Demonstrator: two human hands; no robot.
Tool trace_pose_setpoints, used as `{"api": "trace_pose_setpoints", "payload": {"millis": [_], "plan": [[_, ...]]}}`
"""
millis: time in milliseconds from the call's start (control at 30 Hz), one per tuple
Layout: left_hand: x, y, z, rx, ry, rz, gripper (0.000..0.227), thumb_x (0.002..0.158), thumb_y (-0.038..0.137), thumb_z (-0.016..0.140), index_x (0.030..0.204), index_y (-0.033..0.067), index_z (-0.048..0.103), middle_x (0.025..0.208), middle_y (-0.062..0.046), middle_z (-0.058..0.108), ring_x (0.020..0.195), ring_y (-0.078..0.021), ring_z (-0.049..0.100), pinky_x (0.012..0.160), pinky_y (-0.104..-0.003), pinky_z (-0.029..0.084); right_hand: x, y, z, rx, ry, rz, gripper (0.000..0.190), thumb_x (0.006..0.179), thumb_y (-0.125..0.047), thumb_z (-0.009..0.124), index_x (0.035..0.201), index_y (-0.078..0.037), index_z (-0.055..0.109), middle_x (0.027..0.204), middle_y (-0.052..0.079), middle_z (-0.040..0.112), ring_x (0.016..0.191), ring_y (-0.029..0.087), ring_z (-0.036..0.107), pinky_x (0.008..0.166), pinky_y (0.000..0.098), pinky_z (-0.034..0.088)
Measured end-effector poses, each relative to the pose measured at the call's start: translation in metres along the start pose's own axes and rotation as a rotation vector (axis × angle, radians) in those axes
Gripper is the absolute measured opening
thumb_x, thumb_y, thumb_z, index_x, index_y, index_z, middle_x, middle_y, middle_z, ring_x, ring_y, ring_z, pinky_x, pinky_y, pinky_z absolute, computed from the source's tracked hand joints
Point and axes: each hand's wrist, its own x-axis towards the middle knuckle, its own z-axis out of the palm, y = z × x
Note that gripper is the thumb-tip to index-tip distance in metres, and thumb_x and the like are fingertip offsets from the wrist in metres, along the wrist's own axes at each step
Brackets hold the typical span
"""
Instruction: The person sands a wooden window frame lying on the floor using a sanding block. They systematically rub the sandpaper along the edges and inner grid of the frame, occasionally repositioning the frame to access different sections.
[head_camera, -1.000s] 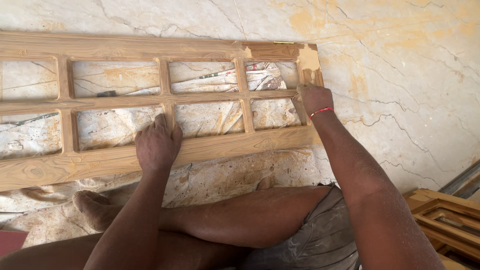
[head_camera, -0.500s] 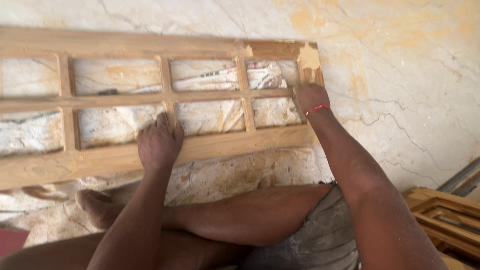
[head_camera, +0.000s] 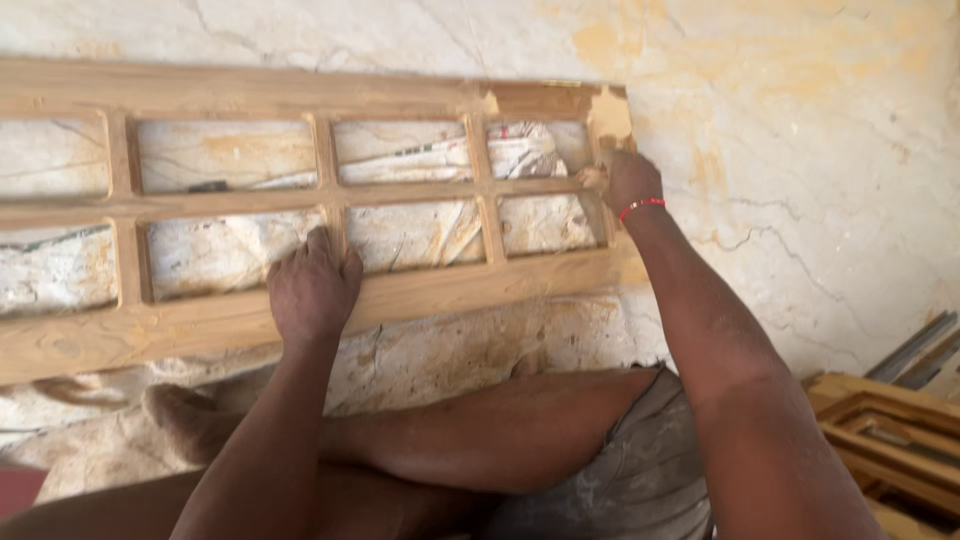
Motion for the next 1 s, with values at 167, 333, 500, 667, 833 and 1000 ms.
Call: {"api": "trace_pose_setpoints", "payload": {"millis": [167,333,500,667,833,1000], "plan": [[-0.006,-0.006,0.008,0.054,-0.046,-0.001,0.046,0.103,0.042,0.055,0.123,0.0012,0.061,0.097,-0.017,0.073,0.100,-0.0308,0.070,0.096,-0.047,0.048,0.002,0.003,-0.003,0.185,-0.101,0.174,0.030,0.087,-0.036,0.083,0.099,-0.011,0.071,0.096,0.015,0.075,0.090,0.035,0.072,0.081,0.0467,0.056],[-0.004,-0.001,0.007,0.067,-0.029,-0.018,0.047,0.103,0.042,0.054,0.126,0.0015,0.060,0.091,-0.017,0.073,0.096,-0.0317,0.070,0.097,-0.048,0.048,0.006,0.006,-0.008,0.065,-0.301,0.126,0.039,0.076,-0.032,0.089,0.106,-0.013,0.073,0.100,0.013,0.075,0.096,0.034,0.071,0.084,0.0463,0.056],[-0.007,-0.002,0.008,0.044,0.022,-0.007,0.047,0.103,0.041,0.055,0.127,0.0005,0.060,0.089,-0.016,0.073,0.095,-0.0312,0.071,0.097,-0.050,0.047,0.012,-0.005,0.005,-0.144,-0.475,0.263,0.038,0.082,-0.039,0.085,0.110,-0.015,0.076,0.106,0.013,0.075,0.101,0.032,0.071,0.086,0.0449,0.058],[-0.003,-0.002,0.006,0.065,-0.035,-0.020,0.049,0.103,0.043,0.056,0.126,0.0003,0.059,0.090,-0.017,0.072,0.096,-0.0314,0.070,0.096,-0.049,0.048,0.017,-0.007,0.017,-0.033,-0.510,0.488,0.033,0.084,-0.034,0.082,0.110,-0.014,0.079,0.106,0.013,0.078,0.101,0.029,0.075,0.087,0.0421,0.059],[-0.006,-0.002,0.007,0.037,0.017,0.001,0.048,0.103,0.041,0.056,0.127,-0.0003,0.059,0.088,-0.017,0.072,0.093,-0.0306,0.071,0.095,-0.049,0.048,0.018,0.006,0.015,0.063,-0.324,0.447,0.029,0.087,-0.034,0.080,0.110,-0.016,0.079,0.103,0.013,0.077,0.098,0.031,0.074,0.086,0.0422,0.057],[-0.009,-0.005,0.006,0.026,-0.006,-0.025,0.045,0.103,0.041,0.056,0.124,0.0012,0.060,0.091,-0.017,0.073,0.094,-0.0308,0.070,0.095,-0.048,0.048,0.019,0.022,0.014,0.707,0.070,0.277,0.031,0.097,-0.039,0.075,0.107,-0.010,0.072,0.094,0.015,0.079,0.088,0.029,0.077,0.081,0.0428,0.057]]}}
